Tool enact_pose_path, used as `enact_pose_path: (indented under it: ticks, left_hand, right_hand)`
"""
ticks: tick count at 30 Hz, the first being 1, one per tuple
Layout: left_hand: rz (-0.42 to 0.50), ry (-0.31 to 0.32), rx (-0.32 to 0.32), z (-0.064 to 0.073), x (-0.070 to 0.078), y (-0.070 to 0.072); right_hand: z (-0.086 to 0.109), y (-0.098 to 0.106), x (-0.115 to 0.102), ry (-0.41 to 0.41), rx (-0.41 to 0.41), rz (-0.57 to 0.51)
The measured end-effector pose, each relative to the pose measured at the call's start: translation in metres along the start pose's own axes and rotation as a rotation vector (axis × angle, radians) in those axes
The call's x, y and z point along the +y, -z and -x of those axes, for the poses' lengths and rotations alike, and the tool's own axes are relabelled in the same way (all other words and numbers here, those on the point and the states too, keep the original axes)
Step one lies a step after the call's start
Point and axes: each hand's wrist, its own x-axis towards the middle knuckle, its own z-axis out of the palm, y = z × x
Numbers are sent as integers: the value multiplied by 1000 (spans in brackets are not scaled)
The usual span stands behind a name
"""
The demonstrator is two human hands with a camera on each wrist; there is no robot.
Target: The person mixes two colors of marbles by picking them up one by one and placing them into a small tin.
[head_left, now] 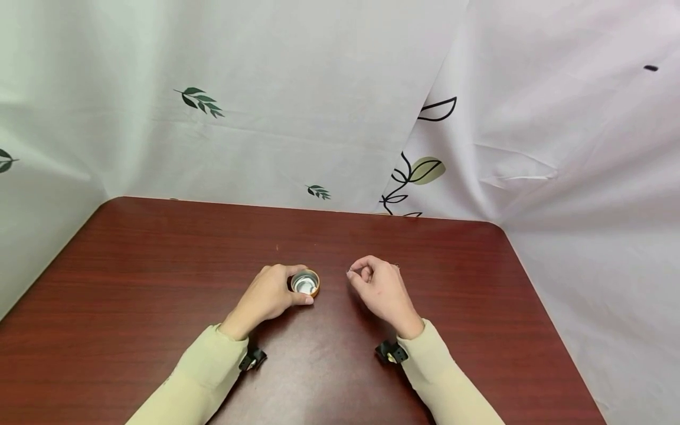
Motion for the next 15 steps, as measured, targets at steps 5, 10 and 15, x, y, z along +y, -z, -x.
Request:
enact_pose_path:
  ticks: [5,10,15]
  left_hand:
    - [6,-1,1,0,-1,0]
    - [2,-7,2,1,0,0]
    - [-2,-10,3,1,0,0]
  right_hand:
    - [-1,-4,-4,9,-7,9]
    - [-3,-8,-9,14,-23,6]
    - [-4,-12,-12,28,-32,-3]
